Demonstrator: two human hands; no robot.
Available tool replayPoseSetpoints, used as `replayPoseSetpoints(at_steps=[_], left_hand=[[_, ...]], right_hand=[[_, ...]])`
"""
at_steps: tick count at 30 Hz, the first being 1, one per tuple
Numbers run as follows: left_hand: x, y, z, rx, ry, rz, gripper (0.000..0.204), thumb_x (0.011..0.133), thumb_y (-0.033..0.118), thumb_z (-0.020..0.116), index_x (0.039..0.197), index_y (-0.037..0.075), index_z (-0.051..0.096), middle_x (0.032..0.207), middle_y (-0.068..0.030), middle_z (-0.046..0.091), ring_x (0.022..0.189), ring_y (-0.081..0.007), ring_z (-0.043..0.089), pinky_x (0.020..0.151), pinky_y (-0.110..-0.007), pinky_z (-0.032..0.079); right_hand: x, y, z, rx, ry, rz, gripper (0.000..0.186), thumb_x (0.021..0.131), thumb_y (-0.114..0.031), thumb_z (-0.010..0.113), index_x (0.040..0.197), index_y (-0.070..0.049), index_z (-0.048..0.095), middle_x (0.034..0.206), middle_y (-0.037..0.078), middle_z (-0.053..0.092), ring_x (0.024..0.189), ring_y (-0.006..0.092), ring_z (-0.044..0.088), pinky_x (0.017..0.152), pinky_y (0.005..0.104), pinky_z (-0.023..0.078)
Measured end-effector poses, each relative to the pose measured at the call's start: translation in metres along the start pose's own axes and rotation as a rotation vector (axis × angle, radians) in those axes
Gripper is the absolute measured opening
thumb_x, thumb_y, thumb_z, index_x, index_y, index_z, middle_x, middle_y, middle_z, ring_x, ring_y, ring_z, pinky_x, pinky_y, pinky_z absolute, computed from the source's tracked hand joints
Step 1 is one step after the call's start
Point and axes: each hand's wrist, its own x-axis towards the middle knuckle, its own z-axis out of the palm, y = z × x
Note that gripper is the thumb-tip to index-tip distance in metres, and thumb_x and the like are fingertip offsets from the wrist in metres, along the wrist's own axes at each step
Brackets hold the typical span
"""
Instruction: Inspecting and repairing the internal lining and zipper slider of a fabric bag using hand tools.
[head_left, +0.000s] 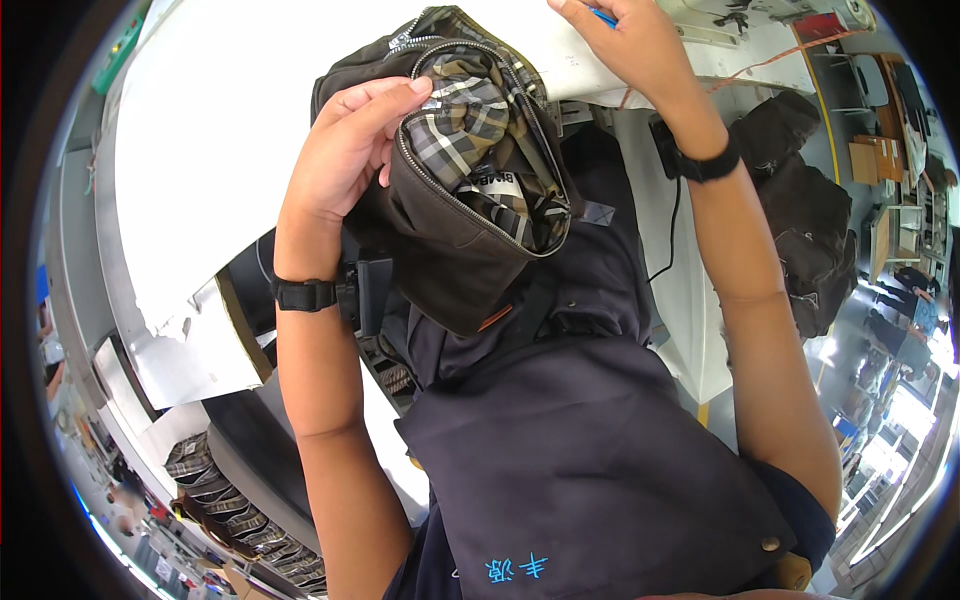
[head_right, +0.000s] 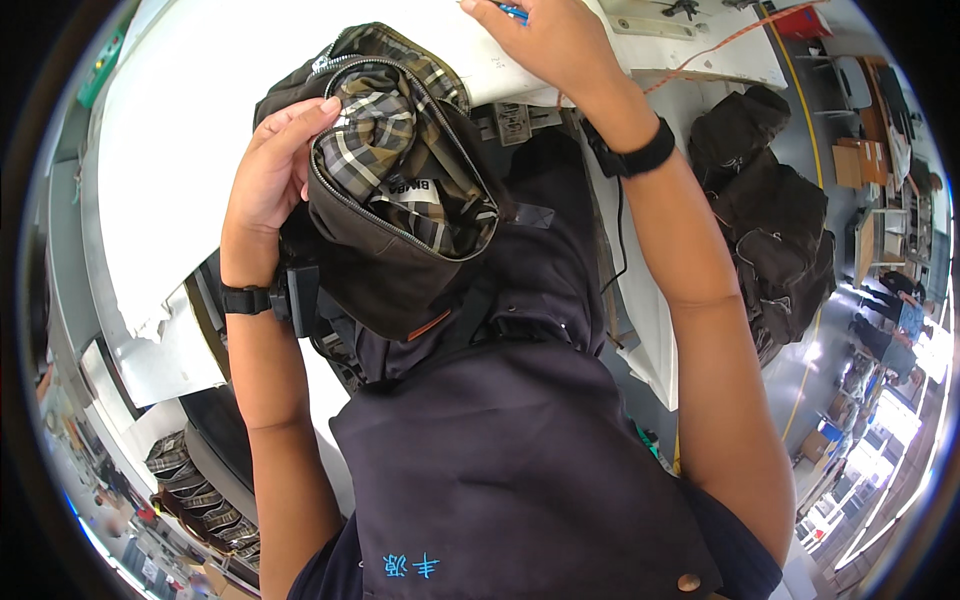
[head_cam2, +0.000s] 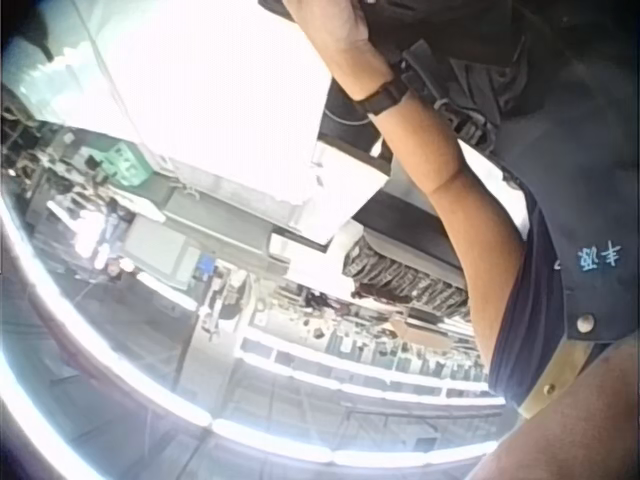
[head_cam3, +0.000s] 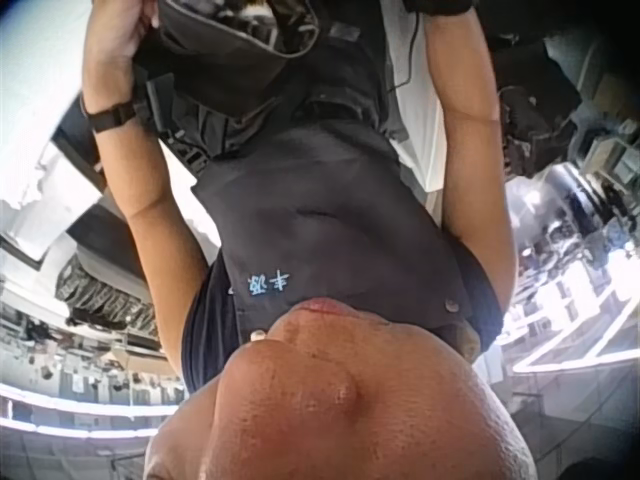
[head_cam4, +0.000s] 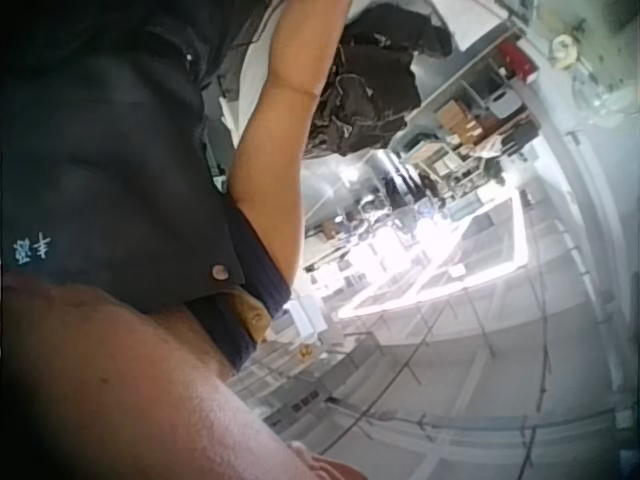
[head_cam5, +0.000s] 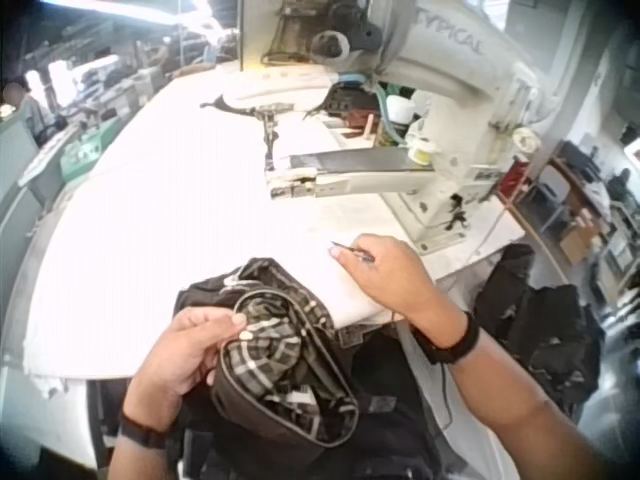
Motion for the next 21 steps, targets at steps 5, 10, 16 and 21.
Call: replayPoseSetpoints(at_steps=[5,10,16,21], left_hand=[[0.000,0.002,0.001,-0.008,0.010,-0.005,0.020,0.099,0.026,0.069,0.095,0.006,0.072,0.064,0.0095,0.052,0.047,0.0006,0.049,0.040,-0.018,0.039],[0.001,0.004,0.001,0.003,0.012,-0.017,0.021,0.099,0.026,0.068,0.096,0.006,0.072,0.064,0.0087,0.054,0.047,-0.0004,0.051,0.039,-0.018,0.039],[0.002,-0.002,-0.003,-0.056,0.003,-0.012,0.023,0.101,0.027,0.067,0.102,0.004,0.074,0.066,0.0087,0.053,0.049,-0.0011,0.052,0.039,-0.018,0.041],[0.002,0.000,0.001,-0.078,-0.017,-0.009,0.023,0.102,0.025,0.066,0.098,0.004,0.074,0.065,0.0097,0.050,0.049,-0.0007,0.050,0.039,-0.018,0.041]], right_hand=[[0.011,0.035,0.016,-0.254,0.391,-0.510,0.031,0.097,-0.029,0.069,0.096,0.002,0.070,0.083,0.019,0.067,0.073,0.0386,0.063,0.068,0.0433,0.050],[-0.011,-0.051,0.004,0.178,0.288,-0.897,0.007,0.090,-0.016,0.072,0.090,-0.009,0.072,0.081,0.002,0.068,0.068,0.0224,0.062,0.062,0.0344,0.048],[-0.016,-0.081,0.011,-0.129,-0.043,-1.030,0.006,0.087,-0.012,0.065,0.090,-0.007,0.067,0.087,0.003,0.061,0.082,0.0210,0.063,0.074,0.0352,0.050],[-0.008,-0.083,0.001,-0.238,-0.060,-1.140,0.012,0.080,-0.010,0.068,0.088,-0.003,0.062,0.090,0.006,0.057,0.084,0.0227,0.060,0.074,0.0358,0.049]])
